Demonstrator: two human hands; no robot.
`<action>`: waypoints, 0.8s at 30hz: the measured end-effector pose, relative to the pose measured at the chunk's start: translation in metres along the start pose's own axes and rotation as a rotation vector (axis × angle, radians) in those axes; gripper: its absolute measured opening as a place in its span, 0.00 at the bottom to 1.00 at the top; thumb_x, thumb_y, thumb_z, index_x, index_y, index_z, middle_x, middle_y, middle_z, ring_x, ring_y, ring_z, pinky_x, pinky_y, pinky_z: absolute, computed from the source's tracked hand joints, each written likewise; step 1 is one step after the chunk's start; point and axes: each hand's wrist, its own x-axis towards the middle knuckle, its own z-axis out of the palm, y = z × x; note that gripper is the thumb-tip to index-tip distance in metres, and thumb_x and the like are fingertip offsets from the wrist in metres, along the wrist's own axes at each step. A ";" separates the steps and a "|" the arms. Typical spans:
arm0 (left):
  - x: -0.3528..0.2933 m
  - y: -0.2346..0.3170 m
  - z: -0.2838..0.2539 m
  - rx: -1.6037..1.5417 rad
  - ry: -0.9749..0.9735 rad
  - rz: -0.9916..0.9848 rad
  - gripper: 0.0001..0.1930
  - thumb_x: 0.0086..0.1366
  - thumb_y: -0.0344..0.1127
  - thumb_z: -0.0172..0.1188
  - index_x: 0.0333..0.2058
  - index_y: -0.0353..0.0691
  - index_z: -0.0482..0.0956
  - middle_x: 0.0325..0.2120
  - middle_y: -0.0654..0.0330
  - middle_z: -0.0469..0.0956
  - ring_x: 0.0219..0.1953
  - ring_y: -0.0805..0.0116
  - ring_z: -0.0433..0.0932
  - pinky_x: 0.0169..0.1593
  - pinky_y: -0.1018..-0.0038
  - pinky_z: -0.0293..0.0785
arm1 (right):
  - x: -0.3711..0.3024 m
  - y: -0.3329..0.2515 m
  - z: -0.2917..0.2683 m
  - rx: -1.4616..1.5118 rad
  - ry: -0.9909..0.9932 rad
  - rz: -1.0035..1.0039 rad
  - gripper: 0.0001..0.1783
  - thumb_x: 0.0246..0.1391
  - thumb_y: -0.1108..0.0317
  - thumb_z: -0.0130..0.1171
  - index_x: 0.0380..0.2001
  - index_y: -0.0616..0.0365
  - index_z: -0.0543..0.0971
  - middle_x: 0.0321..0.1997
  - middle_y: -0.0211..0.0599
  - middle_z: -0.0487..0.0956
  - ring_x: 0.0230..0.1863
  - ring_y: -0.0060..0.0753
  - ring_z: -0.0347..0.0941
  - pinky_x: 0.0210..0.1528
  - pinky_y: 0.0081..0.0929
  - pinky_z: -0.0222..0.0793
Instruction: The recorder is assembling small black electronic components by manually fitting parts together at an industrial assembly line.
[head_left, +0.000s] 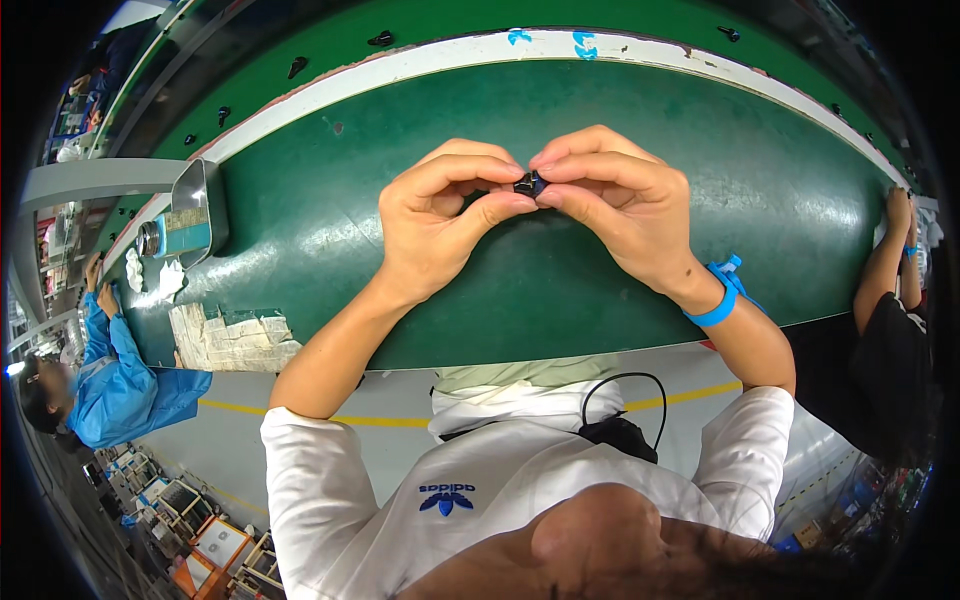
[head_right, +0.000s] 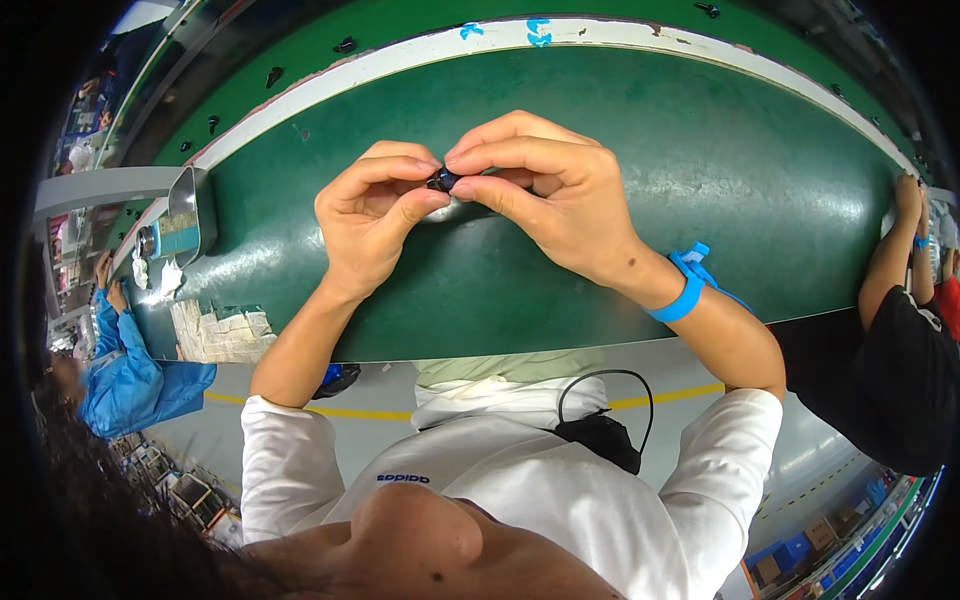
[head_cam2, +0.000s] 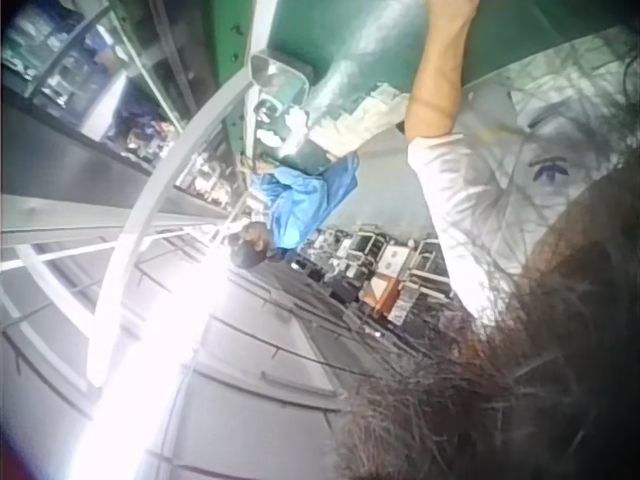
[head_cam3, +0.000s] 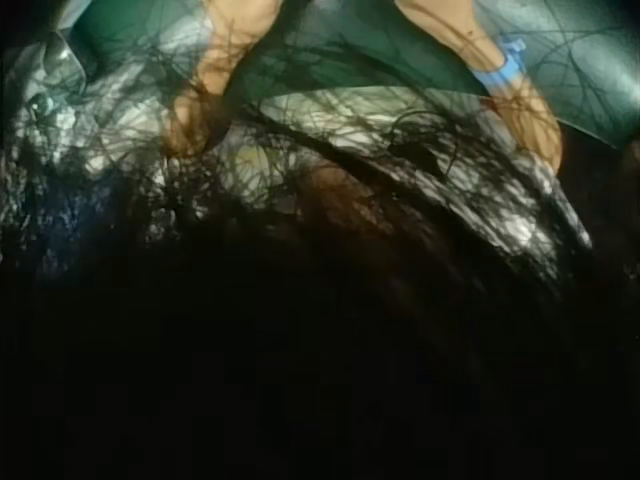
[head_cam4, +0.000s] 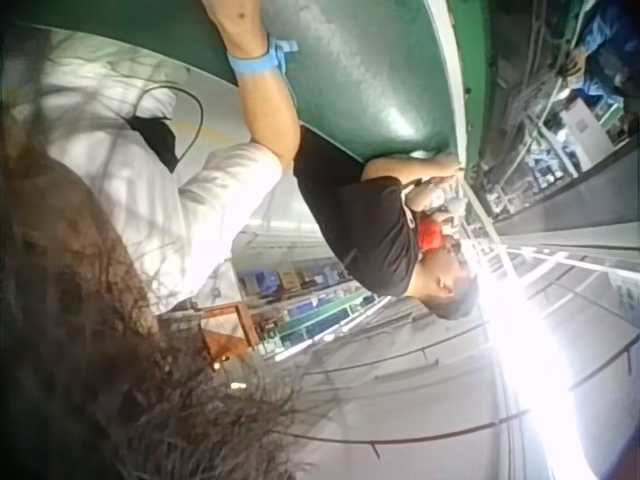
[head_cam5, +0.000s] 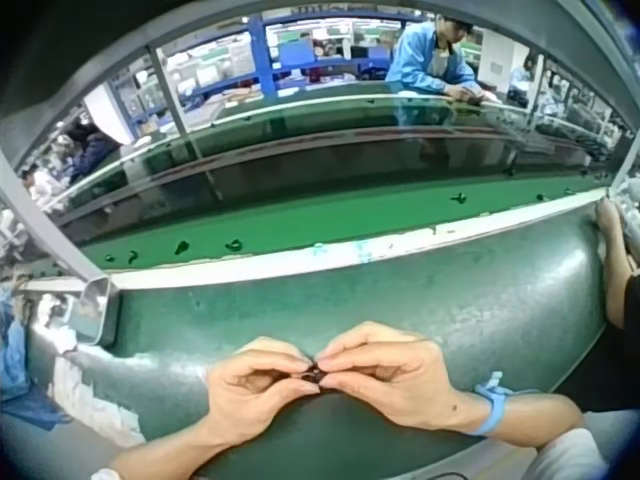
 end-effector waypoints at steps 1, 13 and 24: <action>0.000 -0.001 0.000 -0.005 -0.002 -0.001 0.11 0.56 0.16 0.64 0.39 0.28 0.79 0.40 0.51 0.76 0.40 0.64 0.80 0.46 0.73 0.81 | 0.000 -0.001 0.001 0.008 0.017 -0.011 0.11 0.50 0.87 0.60 0.39 0.71 0.80 0.45 0.48 0.77 0.45 0.35 0.79 0.45 0.25 0.81; -0.001 0.001 -0.003 0.046 -0.028 0.111 0.12 0.53 0.16 0.67 0.37 0.30 0.81 0.38 0.51 0.78 0.39 0.65 0.80 0.43 0.73 0.80 | 0.000 -0.004 -0.001 -0.236 -0.036 -0.144 0.10 0.48 0.86 0.63 0.35 0.69 0.82 0.42 0.47 0.78 0.41 0.35 0.79 0.40 0.22 0.80; 0.002 0.012 -0.003 0.129 -0.044 0.097 0.09 0.52 0.17 0.68 0.33 0.31 0.83 0.36 0.53 0.79 0.36 0.68 0.80 0.39 0.76 0.79 | 0.003 -0.007 -0.001 -0.316 -0.060 -0.283 0.11 0.45 0.86 0.65 0.34 0.68 0.83 0.38 0.48 0.79 0.36 0.34 0.79 0.36 0.23 0.79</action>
